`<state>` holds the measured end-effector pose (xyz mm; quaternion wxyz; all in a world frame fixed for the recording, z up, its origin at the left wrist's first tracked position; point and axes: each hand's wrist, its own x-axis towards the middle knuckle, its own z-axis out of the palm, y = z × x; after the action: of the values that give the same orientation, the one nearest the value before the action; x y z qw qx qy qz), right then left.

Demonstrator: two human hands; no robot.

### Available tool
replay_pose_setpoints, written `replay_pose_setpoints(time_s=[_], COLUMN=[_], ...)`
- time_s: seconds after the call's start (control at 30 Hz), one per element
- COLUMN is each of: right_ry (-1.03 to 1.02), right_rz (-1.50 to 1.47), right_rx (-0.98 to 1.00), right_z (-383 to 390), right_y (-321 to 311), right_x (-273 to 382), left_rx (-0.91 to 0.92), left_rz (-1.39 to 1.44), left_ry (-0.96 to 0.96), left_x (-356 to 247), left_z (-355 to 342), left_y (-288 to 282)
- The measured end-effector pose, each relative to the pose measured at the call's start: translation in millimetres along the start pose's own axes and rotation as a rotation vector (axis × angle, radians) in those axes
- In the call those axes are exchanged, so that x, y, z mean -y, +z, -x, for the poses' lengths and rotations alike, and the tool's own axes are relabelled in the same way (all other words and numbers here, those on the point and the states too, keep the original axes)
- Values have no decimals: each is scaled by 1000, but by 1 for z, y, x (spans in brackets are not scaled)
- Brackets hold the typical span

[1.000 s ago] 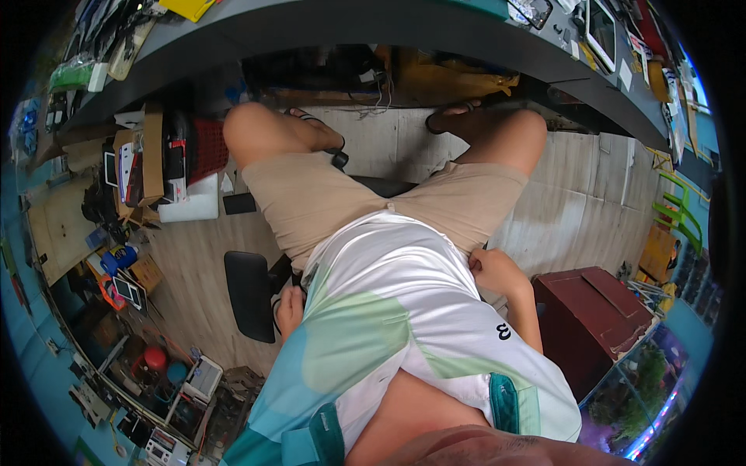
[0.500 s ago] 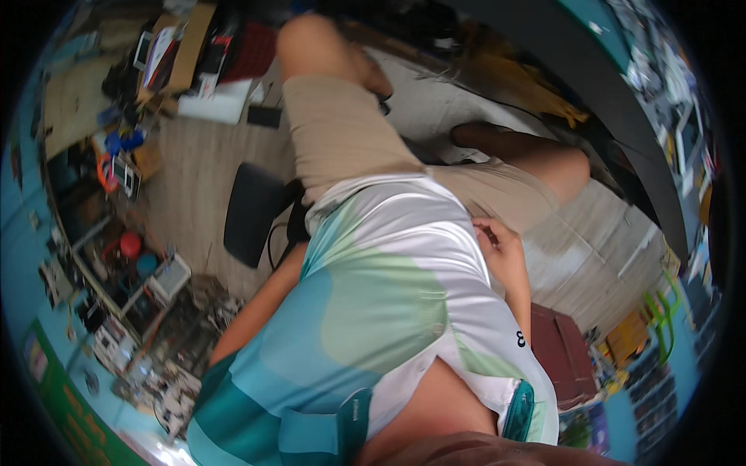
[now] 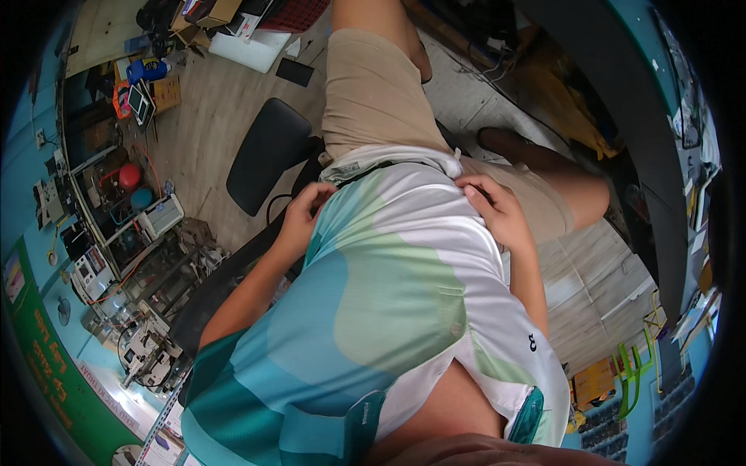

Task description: The person removes a small component from a disassembled smartphone, then reassembles the device by aligning and pressing the back cover onto the chassis. The person then handles a head-mounted camera and adjusts the headstrap.

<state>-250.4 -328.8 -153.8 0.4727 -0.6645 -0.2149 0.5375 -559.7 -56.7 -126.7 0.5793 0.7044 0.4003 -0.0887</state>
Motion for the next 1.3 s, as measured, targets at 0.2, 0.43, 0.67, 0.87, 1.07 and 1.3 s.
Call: replay_pose_setpoints(time_s=[0.2,0.43,0.67,0.87,1.07,1.3], right_ry=[-121,-369,-388,-542,-526,-524], right_rz=[21,422,333,507,537,777], right_rx=[193,218,447,557,646,699], right_z=[-40,-80,-89,-115,-116,-126], right_y=[26,49,57,67,80,100], right_x=[19,24,42,46,57,73], left_rx=[90,143,275,243,145,306], left_rz=[-345,-587,-370,-529,-657,-336], left_ry=[347,542,386,347,258,-189], left_x=[-54,-68,-72,-60,-28,-6], left_z=[-52,-80,-60,-62,-35,1], left_y=[8,28,20,14,3,-32])
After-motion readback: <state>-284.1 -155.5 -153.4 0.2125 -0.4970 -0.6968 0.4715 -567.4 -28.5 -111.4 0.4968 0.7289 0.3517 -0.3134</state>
